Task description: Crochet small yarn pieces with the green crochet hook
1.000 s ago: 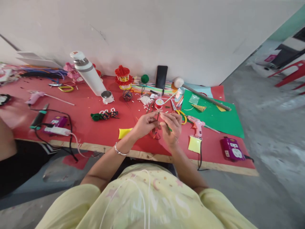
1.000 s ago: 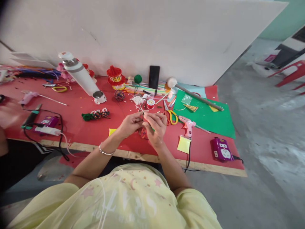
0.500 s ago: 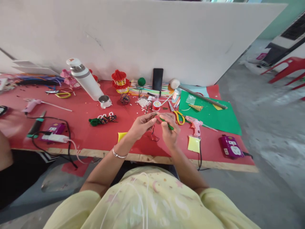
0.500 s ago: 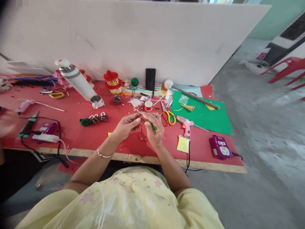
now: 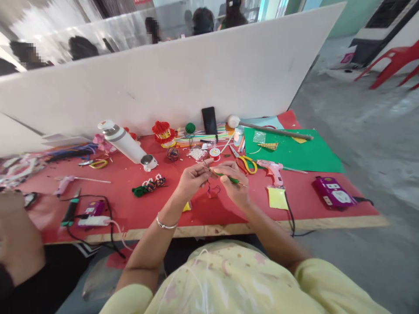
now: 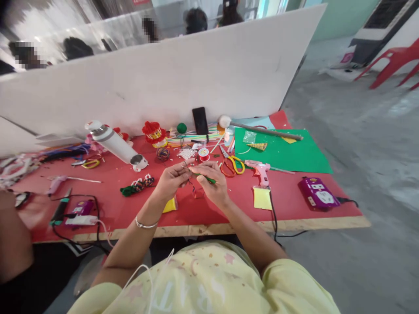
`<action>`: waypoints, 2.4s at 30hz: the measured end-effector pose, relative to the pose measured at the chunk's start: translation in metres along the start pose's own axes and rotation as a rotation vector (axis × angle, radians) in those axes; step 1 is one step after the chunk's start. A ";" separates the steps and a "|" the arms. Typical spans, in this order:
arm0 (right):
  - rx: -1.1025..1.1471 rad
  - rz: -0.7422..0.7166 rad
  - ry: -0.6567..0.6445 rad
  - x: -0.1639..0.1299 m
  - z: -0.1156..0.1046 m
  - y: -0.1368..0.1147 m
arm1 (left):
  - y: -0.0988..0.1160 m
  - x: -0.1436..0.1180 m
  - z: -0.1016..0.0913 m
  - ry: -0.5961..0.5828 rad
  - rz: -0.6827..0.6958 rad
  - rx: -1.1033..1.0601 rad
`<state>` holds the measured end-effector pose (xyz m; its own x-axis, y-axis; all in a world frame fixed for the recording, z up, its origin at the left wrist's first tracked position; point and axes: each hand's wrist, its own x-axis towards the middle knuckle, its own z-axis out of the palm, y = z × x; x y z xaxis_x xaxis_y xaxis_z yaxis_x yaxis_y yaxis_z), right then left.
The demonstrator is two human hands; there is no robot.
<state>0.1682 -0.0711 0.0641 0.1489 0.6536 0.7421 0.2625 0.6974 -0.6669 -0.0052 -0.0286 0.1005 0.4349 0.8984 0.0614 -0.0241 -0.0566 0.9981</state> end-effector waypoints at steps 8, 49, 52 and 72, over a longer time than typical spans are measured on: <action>-0.398 -0.204 0.000 -0.001 0.004 0.003 | -0.005 0.000 0.008 0.183 0.099 0.236; 0.390 0.240 -0.580 0.056 -0.056 0.002 | 0.031 -0.001 -0.031 -0.435 -0.347 -0.047; 0.555 0.458 -0.169 0.023 -0.017 0.012 | 0.021 0.001 -0.015 -0.293 -0.191 0.029; 0.063 0.124 -0.045 0.004 -0.010 -0.005 | -0.016 -0.004 0.012 0.003 0.041 0.089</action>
<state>0.1765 -0.0750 0.0715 0.1332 0.7474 0.6509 0.1844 0.6266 -0.7572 0.0042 -0.0367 0.0839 0.4326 0.8957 0.1027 0.0383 -0.1320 0.9905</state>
